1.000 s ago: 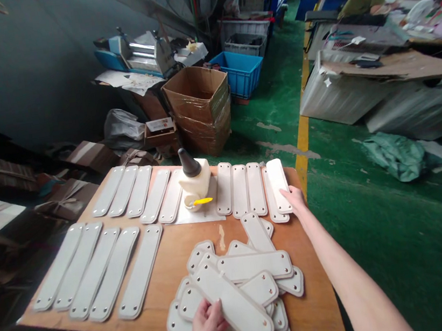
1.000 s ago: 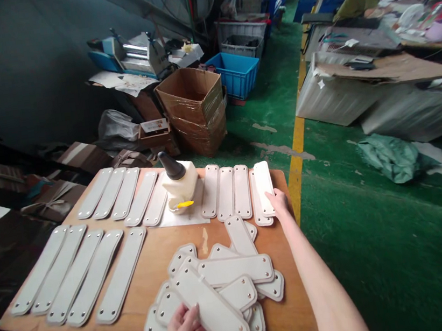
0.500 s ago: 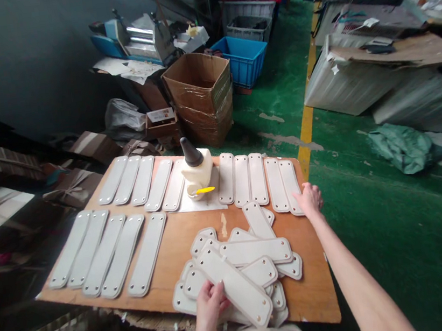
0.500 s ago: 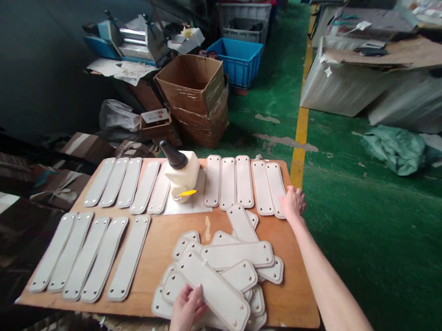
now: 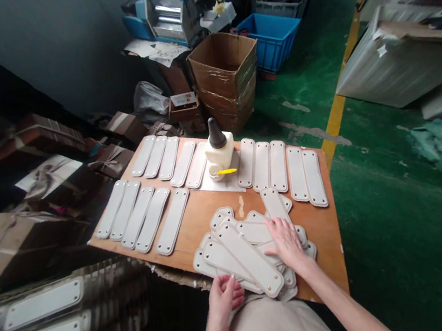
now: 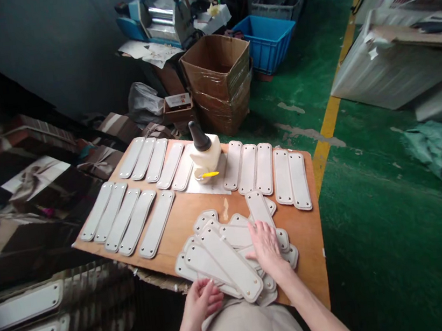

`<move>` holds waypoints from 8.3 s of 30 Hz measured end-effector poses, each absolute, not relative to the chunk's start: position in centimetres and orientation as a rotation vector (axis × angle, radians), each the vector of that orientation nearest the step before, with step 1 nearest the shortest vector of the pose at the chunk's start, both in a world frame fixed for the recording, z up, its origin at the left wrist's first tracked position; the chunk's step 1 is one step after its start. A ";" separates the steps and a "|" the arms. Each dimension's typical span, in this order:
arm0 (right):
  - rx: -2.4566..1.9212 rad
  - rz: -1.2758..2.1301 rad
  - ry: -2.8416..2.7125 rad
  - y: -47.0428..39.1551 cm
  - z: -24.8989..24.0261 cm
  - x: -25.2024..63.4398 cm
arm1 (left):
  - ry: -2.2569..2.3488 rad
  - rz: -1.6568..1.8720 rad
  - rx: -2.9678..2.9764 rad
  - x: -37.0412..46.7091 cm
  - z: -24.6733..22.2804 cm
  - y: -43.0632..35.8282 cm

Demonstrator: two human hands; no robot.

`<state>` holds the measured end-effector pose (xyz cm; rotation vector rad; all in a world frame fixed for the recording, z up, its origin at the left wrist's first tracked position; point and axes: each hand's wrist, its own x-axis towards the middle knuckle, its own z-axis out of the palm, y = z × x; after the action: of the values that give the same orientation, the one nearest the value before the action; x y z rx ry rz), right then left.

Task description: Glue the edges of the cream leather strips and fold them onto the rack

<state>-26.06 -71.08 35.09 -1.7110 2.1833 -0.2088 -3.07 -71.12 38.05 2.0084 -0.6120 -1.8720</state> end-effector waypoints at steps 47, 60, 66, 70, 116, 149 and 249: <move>-1.216 -0.837 1.878 -70.2 37.3 -21.4 | -2.602 -1.101 1.836 -6.9 37.7 -71.1; 0.056 -1.150 2.010 -56.7 34.3 -36.0 | -2.794 -1.088 1.827 -7.1 38.4 -71.0; 0.029 -0.877 2.026 -50.5 29.7 -37.8 | -2.768 -1.066 1.877 -7.0 38.4 -71.1; -0.070 -0.810 2.122 -50.7 29.2 -37.9 | -2.745 -1.049 1.887 -7.1 38.2 -71.2; -1.467 -0.444 1.959 -71.0 34.4 -22.2 | -0.112 -1.800 1.655 -4.5 37.4 -69.3; -0.786 -1.054 1.669 -69.7 32.7 -20.0 | -0.241 -1.824 1.576 -2.8 36.8 -69.9; -0.595 -0.436 2.405 -74.3 33.5 -21.3 | -0.553 -2.009 1.727 7.3 38.6 -74.7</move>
<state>-21.28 -74.27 33.50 -0.5950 2.4050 -0.4365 7.30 -74.66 38.59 1.7273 -0.5530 -2.0091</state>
